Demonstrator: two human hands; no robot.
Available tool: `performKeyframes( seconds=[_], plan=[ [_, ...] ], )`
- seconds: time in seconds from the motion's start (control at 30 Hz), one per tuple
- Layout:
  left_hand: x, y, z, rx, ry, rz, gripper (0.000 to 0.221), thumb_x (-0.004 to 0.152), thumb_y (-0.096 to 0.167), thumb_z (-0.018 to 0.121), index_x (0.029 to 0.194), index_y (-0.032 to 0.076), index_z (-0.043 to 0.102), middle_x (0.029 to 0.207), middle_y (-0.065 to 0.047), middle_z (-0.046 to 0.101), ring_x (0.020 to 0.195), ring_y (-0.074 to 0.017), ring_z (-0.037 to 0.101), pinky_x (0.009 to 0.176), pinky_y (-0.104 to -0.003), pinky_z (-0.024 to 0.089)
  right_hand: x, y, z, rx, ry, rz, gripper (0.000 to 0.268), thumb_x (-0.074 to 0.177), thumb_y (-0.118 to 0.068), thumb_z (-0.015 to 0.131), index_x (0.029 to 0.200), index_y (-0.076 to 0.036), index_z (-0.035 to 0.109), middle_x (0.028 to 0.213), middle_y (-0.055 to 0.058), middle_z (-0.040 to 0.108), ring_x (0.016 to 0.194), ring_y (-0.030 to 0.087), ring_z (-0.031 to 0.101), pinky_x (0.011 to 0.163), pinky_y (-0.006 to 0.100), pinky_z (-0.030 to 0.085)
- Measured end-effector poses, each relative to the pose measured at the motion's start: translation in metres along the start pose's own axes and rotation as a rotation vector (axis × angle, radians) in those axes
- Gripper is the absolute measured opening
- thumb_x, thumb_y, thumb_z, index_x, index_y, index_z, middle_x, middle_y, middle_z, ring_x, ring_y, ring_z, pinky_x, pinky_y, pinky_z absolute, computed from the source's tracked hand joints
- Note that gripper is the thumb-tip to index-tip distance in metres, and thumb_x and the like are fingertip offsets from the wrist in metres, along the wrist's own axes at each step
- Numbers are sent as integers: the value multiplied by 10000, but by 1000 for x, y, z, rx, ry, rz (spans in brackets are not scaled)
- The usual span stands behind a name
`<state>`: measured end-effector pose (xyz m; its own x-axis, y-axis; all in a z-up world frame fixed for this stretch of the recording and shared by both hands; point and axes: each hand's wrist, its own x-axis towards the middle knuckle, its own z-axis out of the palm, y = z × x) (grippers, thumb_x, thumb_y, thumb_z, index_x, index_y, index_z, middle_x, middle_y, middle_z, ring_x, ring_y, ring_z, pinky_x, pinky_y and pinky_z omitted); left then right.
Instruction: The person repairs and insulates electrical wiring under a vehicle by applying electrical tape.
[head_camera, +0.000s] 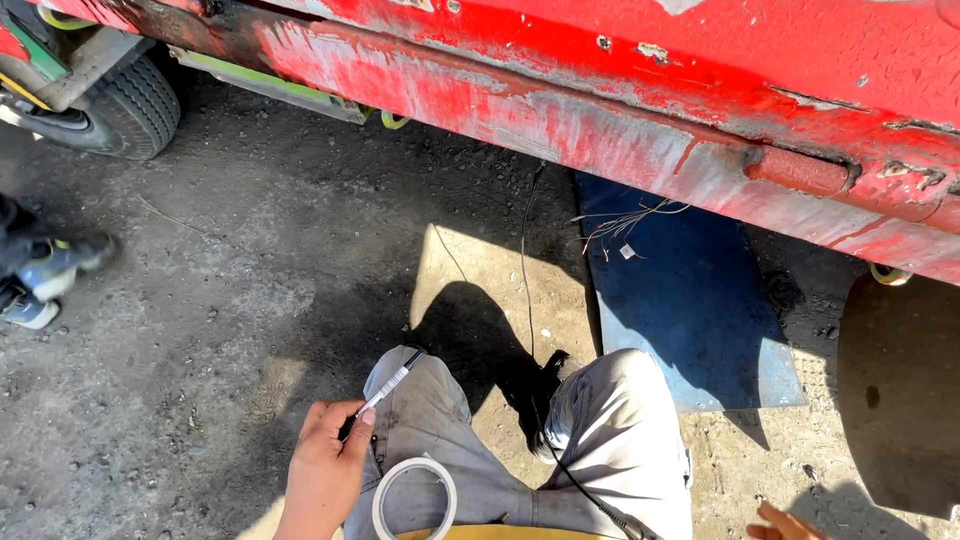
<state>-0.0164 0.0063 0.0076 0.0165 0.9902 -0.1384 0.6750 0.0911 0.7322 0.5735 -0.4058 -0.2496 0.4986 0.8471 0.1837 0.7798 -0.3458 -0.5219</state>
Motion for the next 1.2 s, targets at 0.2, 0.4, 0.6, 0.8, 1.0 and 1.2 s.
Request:
performKeyframes(
  seconds=[0.2, 0.4, 0.6, 0.8, 1.0, 1.2],
  plan=[
    [-7, -4, 7, -63, 6, 73, 193, 906, 208, 700, 1079, 146, 758, 951, 1, 668, 688, -161, 636, 644, -284, 525, 120, -253, -66, 37, -21, 454, 324, 949, -140, 696, 1170, 97, 685, 868, 244, 759, 661, 278, 694, 573, 351, 548],
    [-20, 8, 4, -91, 137, 204, 188, 925, 171, 668, 1086, 120, 752, 929, -38, 622, 698, -204, 593, 648, -313, 499, 139, -475, -49, 303, -463, 102, 490, 813, -117, 767, 1291, -166, 678, 1116, -3, 750, 773, 156, 758, 688, 286, 626],
    [-61, 12, -37, -47, 93, 128, 234, 932, 212, 657, 1139, 139, 736, 858, -46, 670, 721, -211, 614, 654, -327, 505, 133, -538, -3, 68, -841, -603, 721, 757, -227, 837, 1422, -198, 561, 1599, 140, 339, 1384, 373, 400, 1093, 443, 359],
    [-104, 0, -86, -35, -352, 7, 205, 826, 196, 796, 1031, 197, 804, 862, 45, 752, 681, -94, 663, 615, -244, 517, 126, -530, 26, 98, -802, -665, 338, 774, -243, 820, 1100, -176, 761, 1596, 186, 357, 1424, 377, 379, 1098, 451, 340],
    [-131, -43, -26, 22, -472, 349, 198, 755, 145, 820, 948, 187, 811, 993, 37, 663, 964, -167, 644, 831, -309, 527, 145, -520, 6, 193, -636, -588, 214, 746, -230, 858, 957, -215, 823, 1659, 102, 316, 1485, 330, 342, 1135, 397, 336],
    [-118, -33, -5, 297, -571, 390, 375, 801, 221, 788, 1161, 205, 684, 1131, -2, 546, 1141, -238, 533, 1018, -422, 431, 159, -534, -36, 251, -537, -673, 174, 701, -185, 861, 872, -181, 828, 1666, 129, 281, 1544, 365, 243, 1172, 441, 288]
  ],
)
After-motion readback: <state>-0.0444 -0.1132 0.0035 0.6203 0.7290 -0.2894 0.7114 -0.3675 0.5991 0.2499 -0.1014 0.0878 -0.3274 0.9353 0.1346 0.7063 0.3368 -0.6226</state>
